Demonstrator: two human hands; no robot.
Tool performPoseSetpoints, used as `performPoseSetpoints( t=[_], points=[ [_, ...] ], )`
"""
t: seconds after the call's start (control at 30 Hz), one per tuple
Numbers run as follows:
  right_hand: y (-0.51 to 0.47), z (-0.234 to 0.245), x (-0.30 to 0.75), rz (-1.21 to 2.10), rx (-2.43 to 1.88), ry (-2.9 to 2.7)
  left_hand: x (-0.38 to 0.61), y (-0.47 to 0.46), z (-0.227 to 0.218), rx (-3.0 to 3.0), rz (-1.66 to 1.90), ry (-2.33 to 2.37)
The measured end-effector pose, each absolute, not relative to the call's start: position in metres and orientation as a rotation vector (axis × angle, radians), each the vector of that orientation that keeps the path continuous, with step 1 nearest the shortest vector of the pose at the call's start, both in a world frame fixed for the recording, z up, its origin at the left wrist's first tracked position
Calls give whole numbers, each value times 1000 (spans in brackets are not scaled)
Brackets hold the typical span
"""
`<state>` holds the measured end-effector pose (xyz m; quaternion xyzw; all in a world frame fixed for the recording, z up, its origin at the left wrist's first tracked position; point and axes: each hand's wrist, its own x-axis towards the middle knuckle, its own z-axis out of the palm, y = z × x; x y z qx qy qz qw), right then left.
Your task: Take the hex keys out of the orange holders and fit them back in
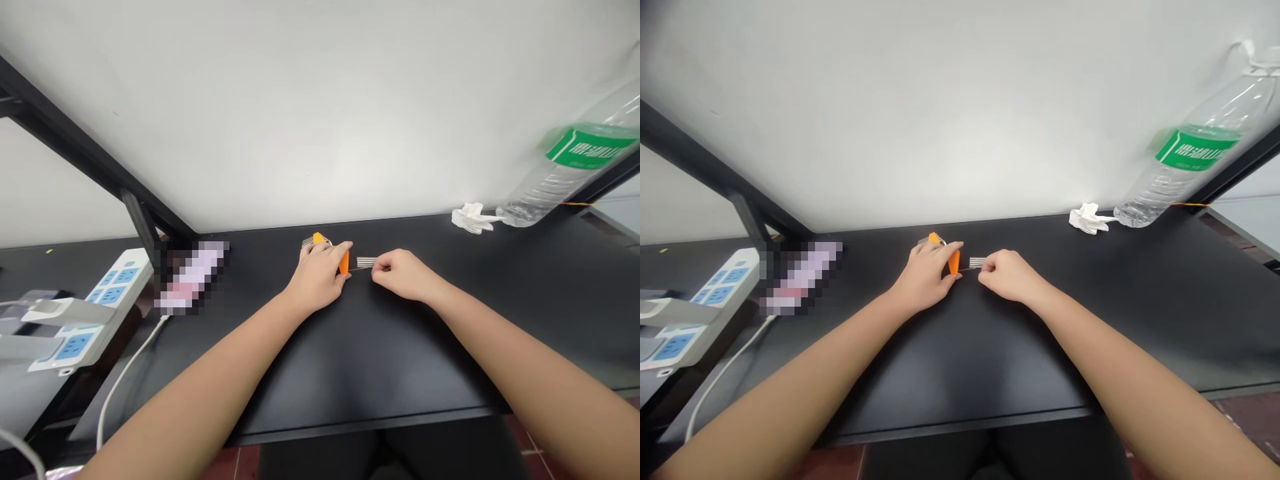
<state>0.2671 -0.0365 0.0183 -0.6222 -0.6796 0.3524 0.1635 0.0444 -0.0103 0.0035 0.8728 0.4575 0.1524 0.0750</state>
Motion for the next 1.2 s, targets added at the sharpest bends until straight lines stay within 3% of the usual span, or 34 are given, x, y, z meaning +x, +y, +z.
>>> performPoseSetpoints(
  t=[0.2, 0.37, 0.57, 0.93, 1.2],
  points=[
    [-38, 18, 267, 671, -1607, -2057, 46, -12, 5, 2659, 446, 1329],
    [-40, 15, 264, 732, -1354, -2124, 46, -13, 7, 2678, 447, 1304],
    [-38, 14, 269, 856, -1579, -2023, 43, -10, 4, 2653, 438, 1368],
    [-32, 5, 274, 291, -1611, -2299, 43, -9, 2, 2628, 456, 1376],
    [-25, -6, 272, 367, -1573, -2346, 45, -10, 3, 2643, 451, 1370]
  ],
)
